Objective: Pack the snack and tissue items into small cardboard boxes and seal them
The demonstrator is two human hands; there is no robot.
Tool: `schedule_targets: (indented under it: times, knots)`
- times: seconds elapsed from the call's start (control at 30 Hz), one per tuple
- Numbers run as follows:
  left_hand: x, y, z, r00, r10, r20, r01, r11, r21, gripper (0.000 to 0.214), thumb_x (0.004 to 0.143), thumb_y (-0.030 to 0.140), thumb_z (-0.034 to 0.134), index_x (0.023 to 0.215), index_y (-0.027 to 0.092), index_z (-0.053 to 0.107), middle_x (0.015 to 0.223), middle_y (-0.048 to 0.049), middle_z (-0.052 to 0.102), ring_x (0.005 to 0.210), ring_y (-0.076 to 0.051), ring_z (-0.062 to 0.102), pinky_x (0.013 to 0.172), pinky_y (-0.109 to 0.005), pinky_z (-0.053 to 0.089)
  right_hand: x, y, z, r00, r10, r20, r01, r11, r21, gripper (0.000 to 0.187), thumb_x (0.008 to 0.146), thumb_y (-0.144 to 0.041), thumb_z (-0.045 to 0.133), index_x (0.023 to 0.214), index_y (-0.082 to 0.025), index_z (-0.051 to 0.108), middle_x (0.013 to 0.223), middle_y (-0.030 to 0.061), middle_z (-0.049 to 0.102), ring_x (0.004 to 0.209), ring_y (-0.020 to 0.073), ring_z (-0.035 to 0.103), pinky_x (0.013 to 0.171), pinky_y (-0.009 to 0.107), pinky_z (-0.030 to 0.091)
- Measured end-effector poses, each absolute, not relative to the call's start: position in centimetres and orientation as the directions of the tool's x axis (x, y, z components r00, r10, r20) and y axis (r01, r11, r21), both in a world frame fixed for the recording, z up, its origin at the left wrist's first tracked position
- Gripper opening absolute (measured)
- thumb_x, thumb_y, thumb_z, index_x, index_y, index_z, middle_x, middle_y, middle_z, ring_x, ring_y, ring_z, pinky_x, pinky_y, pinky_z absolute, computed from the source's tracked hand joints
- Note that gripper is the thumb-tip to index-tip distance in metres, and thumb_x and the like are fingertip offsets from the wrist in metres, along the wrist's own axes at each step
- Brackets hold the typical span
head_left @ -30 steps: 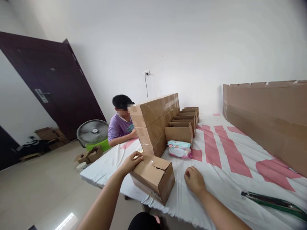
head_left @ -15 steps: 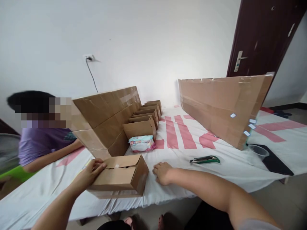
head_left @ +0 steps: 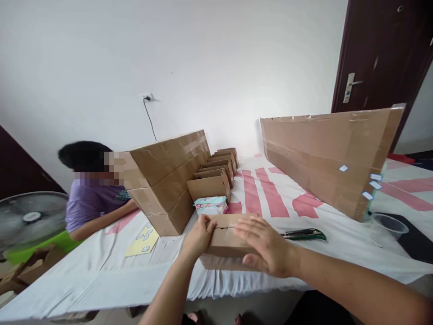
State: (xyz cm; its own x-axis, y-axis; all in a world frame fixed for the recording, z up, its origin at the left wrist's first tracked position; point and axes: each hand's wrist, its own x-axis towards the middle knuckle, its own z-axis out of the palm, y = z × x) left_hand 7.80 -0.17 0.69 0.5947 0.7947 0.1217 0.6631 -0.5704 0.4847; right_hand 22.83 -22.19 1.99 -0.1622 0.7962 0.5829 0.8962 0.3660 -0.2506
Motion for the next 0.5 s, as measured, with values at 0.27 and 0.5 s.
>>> schedule_targets:
  times: [0.27, 0.5]
  knots:
    - [8.2, -0.9, 1.0, 0.610, 0.779, 0.146, 0.648, -0.596, 0.473, 0.018, 0.091, 0.030, 0.032, 0.096, 0.022, 0.047, 0.108, -0.0115, 0.067, 0.097, -0.025, 0.064, 0.082, -0.035, 0.044, 22.0, -18.4, 2.6, -0.150, 0.977, 0.149, 0.943, 0.187, -0.275, 0.080, 0.087, -0.064, 0.045, 0.146, -0.012, 0.031, 0.153, 0.0164, 0.029, 0.143, 0.0294, 0.022, 0.117, 0.050, 0.012]
    - [7.5, -0.6, 0.8, 0.609, 0.780, 0.144, 0.628, -0.585, 0.514, 0.020, 0.091, 0.030, 0.031, 0.096, 0.024, 0.048, 0.101, -0.0075, 0.069, 0.091, -0.023, 0.065, 0.077, -0.034, 0.045, 24.9, -22.7, 1.1, -0.052, 0.968, 0.245, 0.964, 0.112, -0.239, 0.083, 0.085, -0.065, 0.047, 0.148, -0.013, 0.030, 0.153, 0.0165, 0.028, 0.143, 0.0310, 0.020, 0.117, 0.051, 0.014]
